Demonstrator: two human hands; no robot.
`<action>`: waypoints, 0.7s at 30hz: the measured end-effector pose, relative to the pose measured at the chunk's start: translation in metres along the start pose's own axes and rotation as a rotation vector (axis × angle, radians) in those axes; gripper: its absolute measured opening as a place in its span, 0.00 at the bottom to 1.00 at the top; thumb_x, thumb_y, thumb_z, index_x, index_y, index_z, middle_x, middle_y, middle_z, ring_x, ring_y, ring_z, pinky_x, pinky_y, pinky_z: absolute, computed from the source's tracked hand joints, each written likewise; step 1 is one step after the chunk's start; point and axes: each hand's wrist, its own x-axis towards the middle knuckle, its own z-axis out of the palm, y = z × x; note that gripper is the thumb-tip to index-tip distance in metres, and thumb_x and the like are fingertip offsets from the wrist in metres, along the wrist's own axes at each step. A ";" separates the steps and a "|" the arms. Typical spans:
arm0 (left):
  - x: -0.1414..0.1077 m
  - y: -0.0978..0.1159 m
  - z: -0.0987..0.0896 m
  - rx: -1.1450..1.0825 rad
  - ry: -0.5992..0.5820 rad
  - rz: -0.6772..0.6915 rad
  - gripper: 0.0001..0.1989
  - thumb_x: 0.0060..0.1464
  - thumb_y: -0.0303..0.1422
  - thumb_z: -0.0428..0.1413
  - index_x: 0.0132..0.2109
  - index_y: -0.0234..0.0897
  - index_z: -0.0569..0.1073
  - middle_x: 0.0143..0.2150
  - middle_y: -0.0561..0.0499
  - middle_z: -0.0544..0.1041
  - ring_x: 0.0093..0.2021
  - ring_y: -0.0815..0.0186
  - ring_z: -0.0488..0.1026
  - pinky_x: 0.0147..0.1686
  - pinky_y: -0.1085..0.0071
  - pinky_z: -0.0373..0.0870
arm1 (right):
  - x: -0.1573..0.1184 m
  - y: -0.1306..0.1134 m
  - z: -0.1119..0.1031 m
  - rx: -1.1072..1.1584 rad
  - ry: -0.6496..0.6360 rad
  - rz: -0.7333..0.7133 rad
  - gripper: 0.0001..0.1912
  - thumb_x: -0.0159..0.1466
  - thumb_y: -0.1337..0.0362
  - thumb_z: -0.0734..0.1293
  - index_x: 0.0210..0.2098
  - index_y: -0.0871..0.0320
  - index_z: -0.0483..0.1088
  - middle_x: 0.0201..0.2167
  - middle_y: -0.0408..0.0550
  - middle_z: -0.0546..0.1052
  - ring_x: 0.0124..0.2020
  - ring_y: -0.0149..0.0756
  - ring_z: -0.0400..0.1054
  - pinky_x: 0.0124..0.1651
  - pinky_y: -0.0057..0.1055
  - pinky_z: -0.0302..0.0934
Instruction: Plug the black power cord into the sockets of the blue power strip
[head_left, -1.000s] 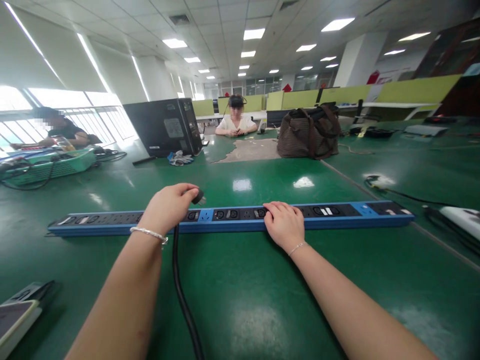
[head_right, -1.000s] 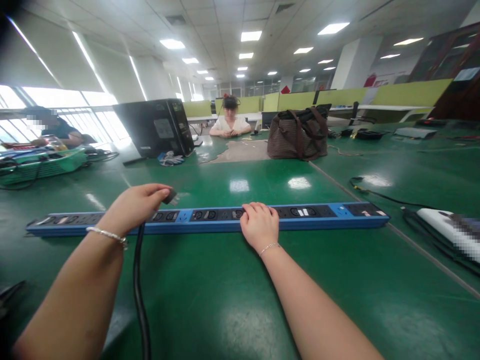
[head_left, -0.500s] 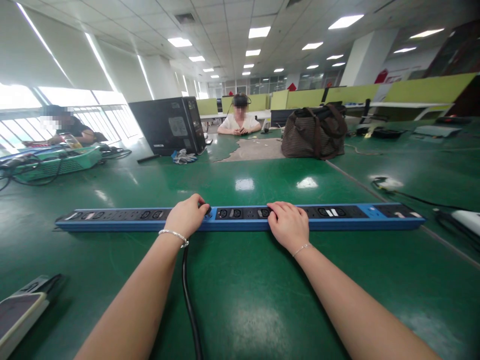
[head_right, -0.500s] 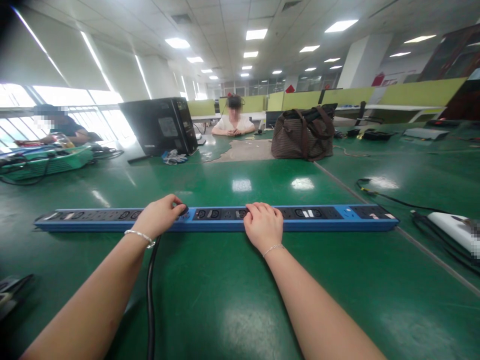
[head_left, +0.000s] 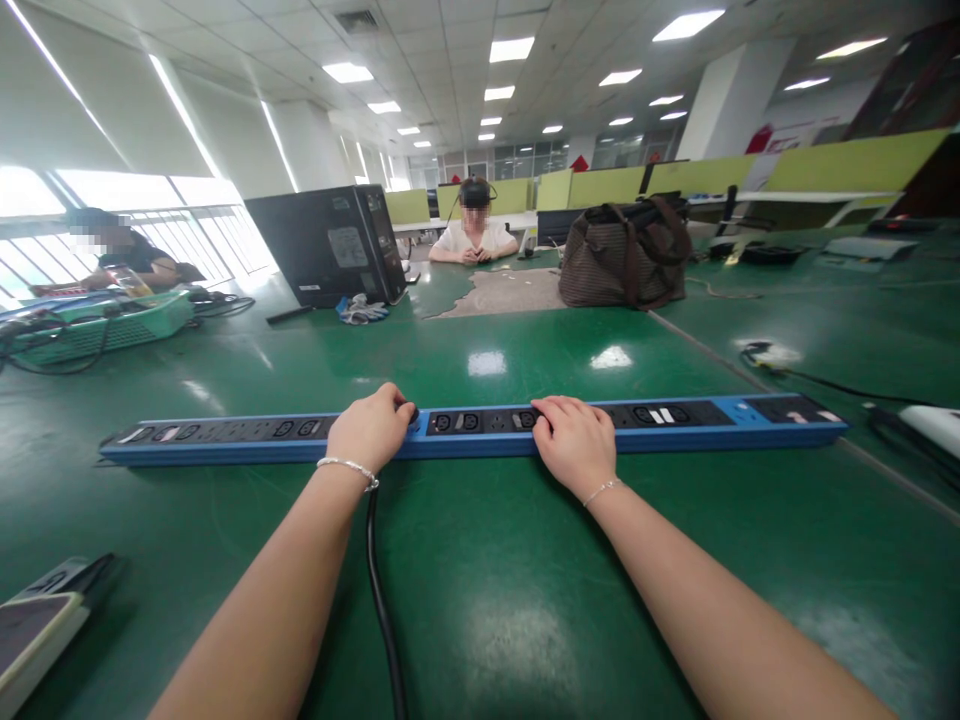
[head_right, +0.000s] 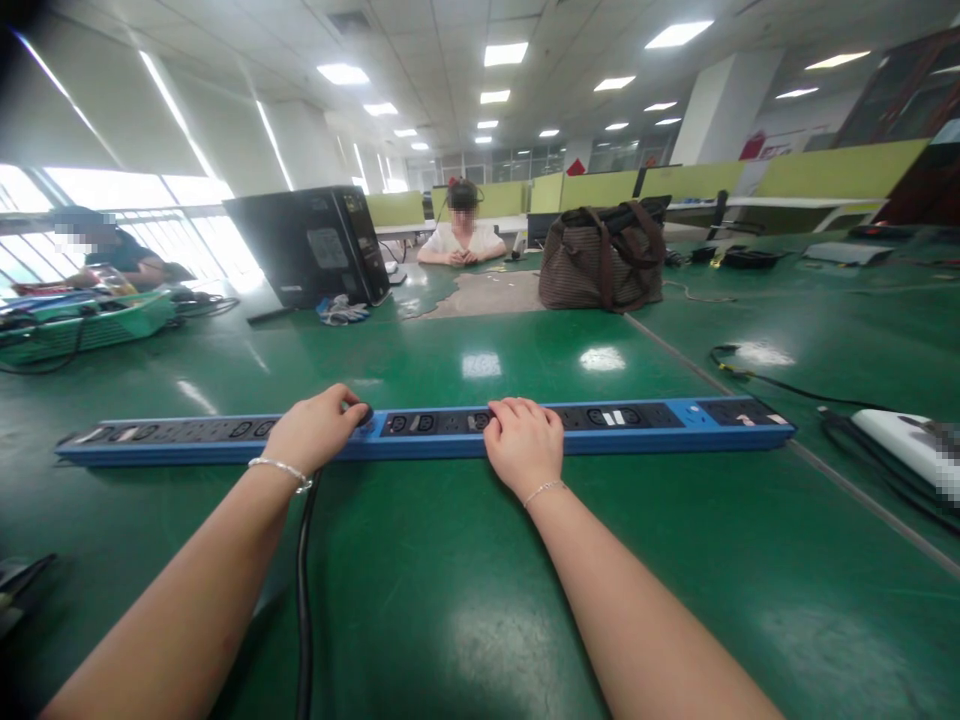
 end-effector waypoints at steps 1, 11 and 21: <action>0.000 0.001 0.000 0.015 0.001 -0.011 0.16 0.54 0.43 0.43 0.40 0.42 0.71 0.38 0.44 0.78 0.41 0.53 0.74 0.38 0.61 0.68 | 0.000 0.000 0.000 -0.004 -0.002 -0.001 0.15 0.62 0.65 0.58 0.42 0.52 0.74 0.45 0.45 0.76 0.49 0.37 0.65 0.50 0.37 0.48; 0.006 -0.003 0.003 0.005 -0.053 0.022 0.16 0.53 0.44 0.44 0.39 0.42 0.71 0.39 0.45 0.79 0.41 0.56 0.75 0.40 0.64 0.68 | 0.000 0.000 -0.001 0.020 -0.009 0.000 0.16 0.62 0.65 0.57 0.43 0.53 0.74 0.45 0.46 0.76 0.49 0.39 0.64 0.50 0.38 0.48; 0.002 0.002 0.002 0.051 -0.051 0.026 0.17 0.54 0.44 0.42 0.41 0.41 0.70 0.39 0.43 0.78 0.42 0.55 0.75 0.39 0.62 0.68 | 0.000 0.000 -0.001 0.009 -0.022 0.007 0.16 0.62 0.64 0.57 0.43 0.52 0.74 0.45 0.45 0.76 0.50 0.38 0.64 0.50 0.37 0.48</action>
